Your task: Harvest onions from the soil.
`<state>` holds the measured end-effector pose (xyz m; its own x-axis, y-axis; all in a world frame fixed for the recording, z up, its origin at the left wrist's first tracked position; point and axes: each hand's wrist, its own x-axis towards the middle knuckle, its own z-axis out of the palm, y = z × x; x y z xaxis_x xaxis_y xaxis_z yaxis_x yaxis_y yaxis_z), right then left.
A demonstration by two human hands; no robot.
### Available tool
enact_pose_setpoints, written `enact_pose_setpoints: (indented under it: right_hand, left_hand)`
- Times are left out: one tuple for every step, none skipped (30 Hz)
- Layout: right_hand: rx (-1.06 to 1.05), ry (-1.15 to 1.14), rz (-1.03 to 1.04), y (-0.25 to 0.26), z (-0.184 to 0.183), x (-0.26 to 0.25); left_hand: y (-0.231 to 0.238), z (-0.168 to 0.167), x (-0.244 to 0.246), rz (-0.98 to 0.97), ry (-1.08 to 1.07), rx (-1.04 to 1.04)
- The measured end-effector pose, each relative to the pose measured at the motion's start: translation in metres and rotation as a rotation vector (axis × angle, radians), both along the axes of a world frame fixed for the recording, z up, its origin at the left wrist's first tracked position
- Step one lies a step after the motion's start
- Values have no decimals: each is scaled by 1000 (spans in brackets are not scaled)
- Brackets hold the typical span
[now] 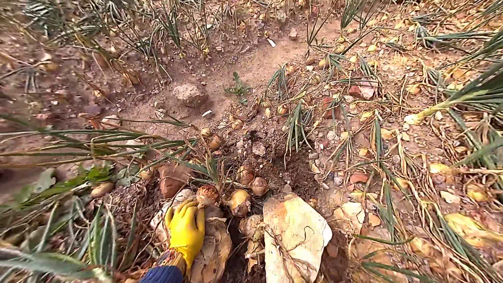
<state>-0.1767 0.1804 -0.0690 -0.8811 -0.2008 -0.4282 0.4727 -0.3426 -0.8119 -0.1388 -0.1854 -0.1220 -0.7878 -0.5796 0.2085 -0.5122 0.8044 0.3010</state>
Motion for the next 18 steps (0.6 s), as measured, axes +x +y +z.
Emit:
enact_pose_setpoints:
  right_hand:
    - [6,37,28,-9,10,-15]
    - [33,83,73,-20,20,-32]
    - [32,131,130,-31,25,-52]
    - [24,197,203,-47,30,-77]
    - [46,267,284,-69,38,-107]
    - [122,326,369,-95,49,-138]
    - [244,375,467,-123,61,-171]
    - [355,443,563,-151,71,-204]
    - [391,519,628,-178,81,-234]
    - [371,602,649,-201,90,-262]
    - [360,669,638,-219,98,-285]
    - [422,687,600,-230,106,-302]
    - [527,651,564,-236,112,-313]
    - [606,582,534,-234,113,-318]
    - [645,505,516,-224,108,-317]
    - [660,436,511,-208,99,-311]
    - [664,375,521,-188,86,-301]
    - [676,315,543,-166,72,-285]
  left_hand:
    - [0,0,-1,0,-1,-2]
    - [2,1,-1,1,-4,-1]
    - [2,1,-2,5,0,-1]
    - [2,1,-3,8,5,3]
    - [1,2,-4,11,14,10]
    - [1,2,-3,13,19,11]
    - [1,2,-2,11,23,10]
    - [3,3,-1,6,20,14]
    - [4,3,0,1,14,17]
    - [4,3,-2,-6,15,11]
    - [4,4,-3,-11,17,12]
    - [5,6,-4,-12,18,19]
    - [6,6,-4,-7,15,22]
    - [8,6,-2,-2,9,26]
    - [9,6,-1,-1,1,34]
    - [11,6,0,-4,-5,43]
    - [10,5,-1,-9,-4,47]
    - [10,5,-2,-10,4,47]
